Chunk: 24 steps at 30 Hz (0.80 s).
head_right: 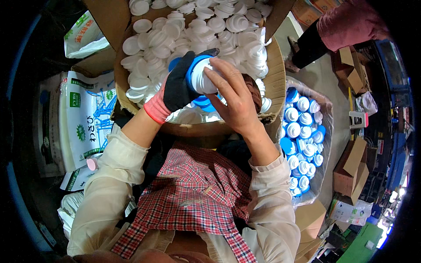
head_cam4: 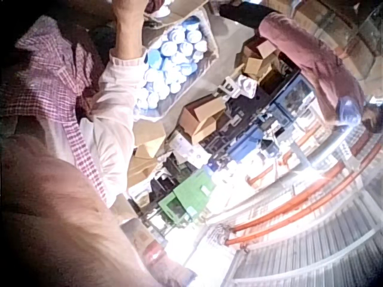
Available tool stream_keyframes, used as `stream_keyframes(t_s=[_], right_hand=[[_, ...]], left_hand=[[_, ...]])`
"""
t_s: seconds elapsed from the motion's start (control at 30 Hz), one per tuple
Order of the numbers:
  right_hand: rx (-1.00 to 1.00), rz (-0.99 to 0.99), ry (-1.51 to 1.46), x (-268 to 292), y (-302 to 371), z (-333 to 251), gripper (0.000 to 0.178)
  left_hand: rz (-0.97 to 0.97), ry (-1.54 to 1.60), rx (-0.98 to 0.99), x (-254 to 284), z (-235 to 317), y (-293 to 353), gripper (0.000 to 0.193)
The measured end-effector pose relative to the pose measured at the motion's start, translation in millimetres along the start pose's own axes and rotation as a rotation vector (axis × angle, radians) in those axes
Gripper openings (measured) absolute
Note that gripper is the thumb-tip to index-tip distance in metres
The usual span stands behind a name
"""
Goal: The person repeatedly picks up white plastic containers and blue lids, places the lids on the containers, and drops the assembled units into a nearby bin. The process is continuous and repetitive throughout the clip.
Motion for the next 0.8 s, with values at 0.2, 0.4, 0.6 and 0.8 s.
stream_keyframes(t_s=[0.2,0.4,0.6,0.8], right_hand=[[0.000,-0.006,0.007,-1.0,0.2,-0.6,0.067],[0.013,-0.003,0.034,-1.4,2.9,0.8,0.066],[-0.354,0.061,-0.296,9.5,3.8,9.3,0.087],[-0.671,-0.006,-0.858,-4.0,21.8,56.7,0.080]], left_hand=[[0.018,0.308,-0.057,-4.2,-8.4,0.0,0.047],[0.096,0.539,0.430,-2.6,-18.3,11.4,0.048],[-0.012,0.454,0.570,-3.7,1.2,-3.8,0.066],[-0.021,0.242,0.634,5.7,-35.4,1.2,0.049]])
Point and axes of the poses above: each hand's wrist, its own y-axis away from the middle knuckle, its own x-axis out of the back of the hand, z = x × y, the point moved 3 cm from there along -y, towards the middle knuckle, and after that the axes turned 1 degree about -x, right-handed, at the moved point
